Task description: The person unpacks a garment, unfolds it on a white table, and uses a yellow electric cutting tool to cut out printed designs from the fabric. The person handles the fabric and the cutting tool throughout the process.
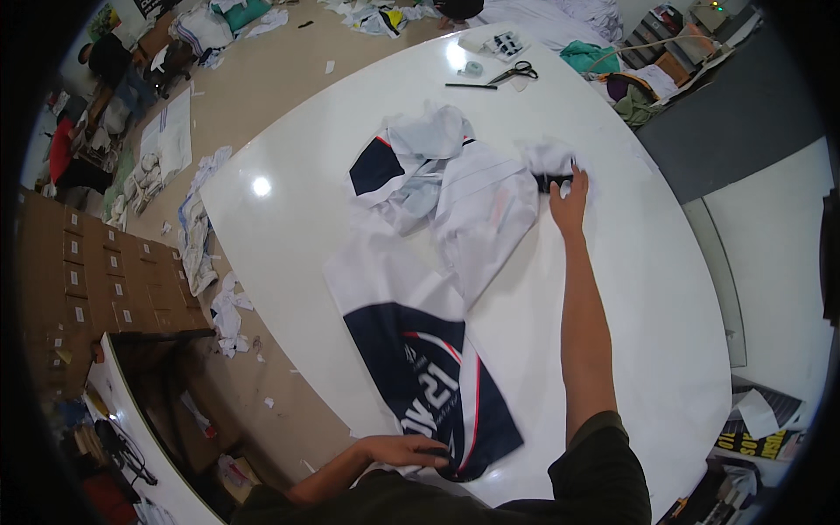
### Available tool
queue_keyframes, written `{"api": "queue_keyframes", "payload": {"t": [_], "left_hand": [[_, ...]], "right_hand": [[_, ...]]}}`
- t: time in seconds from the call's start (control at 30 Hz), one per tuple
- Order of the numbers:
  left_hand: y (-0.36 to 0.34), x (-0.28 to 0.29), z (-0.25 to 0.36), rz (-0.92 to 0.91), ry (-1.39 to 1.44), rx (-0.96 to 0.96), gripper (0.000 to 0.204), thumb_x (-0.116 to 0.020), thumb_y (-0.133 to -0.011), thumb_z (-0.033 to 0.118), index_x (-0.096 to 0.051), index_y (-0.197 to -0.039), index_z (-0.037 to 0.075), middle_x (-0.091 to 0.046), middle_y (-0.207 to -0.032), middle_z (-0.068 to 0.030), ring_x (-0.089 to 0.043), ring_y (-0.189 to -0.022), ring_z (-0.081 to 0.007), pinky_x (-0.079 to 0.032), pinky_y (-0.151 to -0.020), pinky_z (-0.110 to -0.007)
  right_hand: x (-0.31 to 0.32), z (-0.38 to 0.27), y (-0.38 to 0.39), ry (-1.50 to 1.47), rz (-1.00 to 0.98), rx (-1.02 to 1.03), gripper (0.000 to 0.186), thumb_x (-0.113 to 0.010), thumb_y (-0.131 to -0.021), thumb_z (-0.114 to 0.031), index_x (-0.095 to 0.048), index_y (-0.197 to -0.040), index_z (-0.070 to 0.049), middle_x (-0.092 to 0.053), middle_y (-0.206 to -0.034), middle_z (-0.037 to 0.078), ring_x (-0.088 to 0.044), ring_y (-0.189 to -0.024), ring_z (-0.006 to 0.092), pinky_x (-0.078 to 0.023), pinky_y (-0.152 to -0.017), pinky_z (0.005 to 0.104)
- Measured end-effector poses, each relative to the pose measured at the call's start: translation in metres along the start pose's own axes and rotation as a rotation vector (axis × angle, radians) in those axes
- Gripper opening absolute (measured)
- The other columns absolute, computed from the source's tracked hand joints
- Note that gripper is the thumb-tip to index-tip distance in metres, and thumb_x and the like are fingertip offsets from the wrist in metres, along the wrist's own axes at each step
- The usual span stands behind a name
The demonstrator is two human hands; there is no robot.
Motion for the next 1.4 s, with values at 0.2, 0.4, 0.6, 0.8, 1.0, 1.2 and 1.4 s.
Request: {"api": "queue_keyframes", "payload": {"t": [0.2, 0.4, 0.6, 0.8, 1.0, 1.2, 1.4], "left_hand": [[0.009, 0.013, 0.086, 0.109, 0.030, -0.304, 0.052, -0.075, -0.096, 0.022, -0.055, -0.138, -0.001, -0.066, -0.123, -0.0120, -0.061, -0.113, -0.0185, -0.047, -0.099, -0.032], [0.010, 0.031, 0.169, 0.491, -0.071, -0.416, 0.031, -0.073, -0.098, 0.023, -0.061, -0.119, 0.002, -0.066, -0.094, -0.0071, -0.062, -0.085, -0.0135, -0.049, -0.074, -0.029], [0.000, -0.019, 0.292, 0.203, -0.492, -0.607, 0.023, -0.070, -0.099, 0.026, -0.066, -0.108, 0.006, -0.066, -0.084, -0.0102, -0.066, -0.072, -0.0202, -0.049, -0.067, -0.031], [-0.049, -0.003, 0.442, 0.478, -1.155, -0.792, 0.040, -0.085, -0.083, 0.030, -0.064, -0.106, 0.005, -0.069, -0.095, -0.0097, -0.065, -0.088, -0.0235, -0.051, -0.081, -0.035], [-0.101, 0.041, 0.543, 0.647, -1.373, -1.167, 0.032, -0.081, -0.085, 0.019, -0.061, -0.105, 0.004, -0.067, -0.086, -0.0126, -0.064, -0.082, -0.0220, -0.050, -0.074, -0.037], [-0.073, -0.065, 0.562, 0.626, -1.057, -1.240, 0.019, -0.061, -0.092, 0.003, -0.063, -0.111, 0.003, -0.065, -0.086, -0.0086, -0.067, -0.077, -0.0161, -0.050, -0.068, -0.031], [-0.052, -0.079, 0.409, 0.758, -1.361, -1.162, 0.034, -0.052, -0.084, -0.011, -0.064, -0.113, 0.001, -0.066, -0.105, -0.0182, -0.067, -0.101, -0.0337, -0.050, -0.092, -0.036]], "right_hand": [[0.059, -0.194, 0.127, -0.632, -0.870, -0.142, 0.046, -0.068, -0.091, -0.013, -0.057, -0.134, 0.001, -0.071, -0.106, 0.016, -0.071, -0.094, 0.0238, -0.055, -0.084, 0.0355], [0.270, -0.285, 0.244, -0.879, -0.862, -0.794, 0.056, -0.076, -0.084, -0.022, -0.055, -0.131, 0.000, -0.067, -0.115, 0.017, -0.067, -0.107, 0.0245, -0.052, -0.094, 0.0373], [0.349, -0.233, 0.242, -0.351, -0.371, -0.609, 0.046, -0.061, -0.076, 0.007, -0.056, -0.121, -0.002, -0.068, -0.094, 0.013, -0.069, -0.087, 0.0239, -0.055, -0.076, 0.0313], [0.495, -0.059, 0.140, -0.041, -0.191, -0.499, 0.047, -0.050, -0.071, 0.016, -0.063, -0.113, -0.001, -0.070, -0.100, 0.014, -0.069, -0.098, 0.0262, -0.052, -0.093, 0.0345], [0.639, -0.003, -0.034, 0.266, -0.175, -0.345, 0.031, -0.065, -0.075, 0.005, -0.069, -0.105, 0.002, -0.072, -0.093, 0.016, -0.066, -0.088, 0.0222, -0.052, -0.084, 0.0352], [0.803, -0.115, -0.037, 0.450, -0.030, -0.257, 0.031, -0.072, -0.078, 0.000, -0.069, -0.109, 0.000, -0.071, -0.107, 0.020, -0.069, -0.100, 0.0357, -0.052, -0.089, 0.0417], [0.809, -0.104, 0.139, 0.411, -0.132, -0.280, 0.049, -0.059, -0.066, 0.014, -0.069, -0.111, -0.004, -0.067, -0.105, 0.016, -0.065, -0.109, 0.0389, -0.052, -0.093, 0.0423]]}}
Point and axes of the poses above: each hand's wrist, its own y-axis away from the middle knuckle, its own x-axis out of the back of the hand, z = x × y, the point moved 5 cm from there along -y, towards the middle knuckle
